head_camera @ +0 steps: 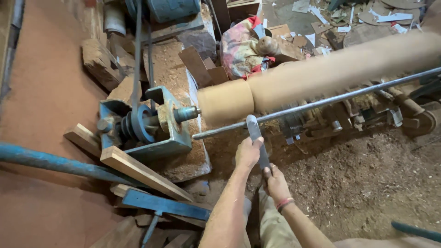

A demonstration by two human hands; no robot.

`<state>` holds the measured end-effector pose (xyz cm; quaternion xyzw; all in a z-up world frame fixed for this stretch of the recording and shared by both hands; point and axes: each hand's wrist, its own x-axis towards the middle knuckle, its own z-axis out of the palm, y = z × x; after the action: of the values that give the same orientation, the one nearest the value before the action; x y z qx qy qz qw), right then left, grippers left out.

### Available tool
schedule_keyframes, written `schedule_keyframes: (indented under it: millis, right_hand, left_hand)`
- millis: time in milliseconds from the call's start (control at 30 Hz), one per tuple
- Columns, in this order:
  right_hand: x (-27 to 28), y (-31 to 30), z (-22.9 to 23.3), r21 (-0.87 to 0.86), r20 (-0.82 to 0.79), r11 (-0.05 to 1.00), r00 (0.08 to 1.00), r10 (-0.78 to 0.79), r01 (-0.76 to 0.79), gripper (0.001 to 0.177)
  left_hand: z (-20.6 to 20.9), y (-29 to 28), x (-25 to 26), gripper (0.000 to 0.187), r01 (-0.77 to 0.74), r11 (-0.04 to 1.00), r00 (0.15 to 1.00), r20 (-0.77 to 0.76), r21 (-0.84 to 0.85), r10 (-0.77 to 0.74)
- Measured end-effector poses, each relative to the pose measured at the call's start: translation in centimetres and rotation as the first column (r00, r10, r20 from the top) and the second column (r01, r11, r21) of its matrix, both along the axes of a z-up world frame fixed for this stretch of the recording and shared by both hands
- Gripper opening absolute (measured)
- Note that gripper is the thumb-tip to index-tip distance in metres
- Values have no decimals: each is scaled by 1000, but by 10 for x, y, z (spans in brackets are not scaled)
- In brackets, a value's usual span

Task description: Shaping a piece of wood on a belt-driven lathe using a rasp and measuring with calipers.

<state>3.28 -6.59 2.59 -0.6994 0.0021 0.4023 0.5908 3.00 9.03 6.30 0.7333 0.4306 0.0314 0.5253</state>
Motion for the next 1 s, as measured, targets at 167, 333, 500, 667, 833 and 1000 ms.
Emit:
schedule_keyframes:
  millis: [167, 333, 500, 667, 833, 1000]
  right_hand:
    - [-14, 13, -8, -51, 105, 997, 993, 56, -50, 15]
    - [-24, 19, -18, -49, 122, 995, 989, 89, -83, 16]
    - [-31, 19, -32, -19, 179, 994, 978, 111, -110, 18]
    - [-37, 28, -23, -36, 173, 994, 979, 112, -107, 16]
    - [-39, 27, -45, -83, 373, 986, 913, 167, -147, 17]
    - [-45, 30, -40, -69, 254, 985, 952, 169, -156, 17]
  left_hand:
    - [-8, 9, -21, 42, -67, 997, 998, 12, 28, 67]
    - [-27, 17, -31, 45, -77, 995, 997, -2, 60, 77]
    - [-13, 21, -44, 43, -125, 992, 990, 58, 1, 125]
    - [-4, 25, -55, 44, -156, 987, 988, 19, -31, 156]
    - [-10, 28, -62, 42, -189, 982, 980, 60, -2, 189]
    - [-5, 31, -70, 42, -207, 978, 978, 24, -23, 207]
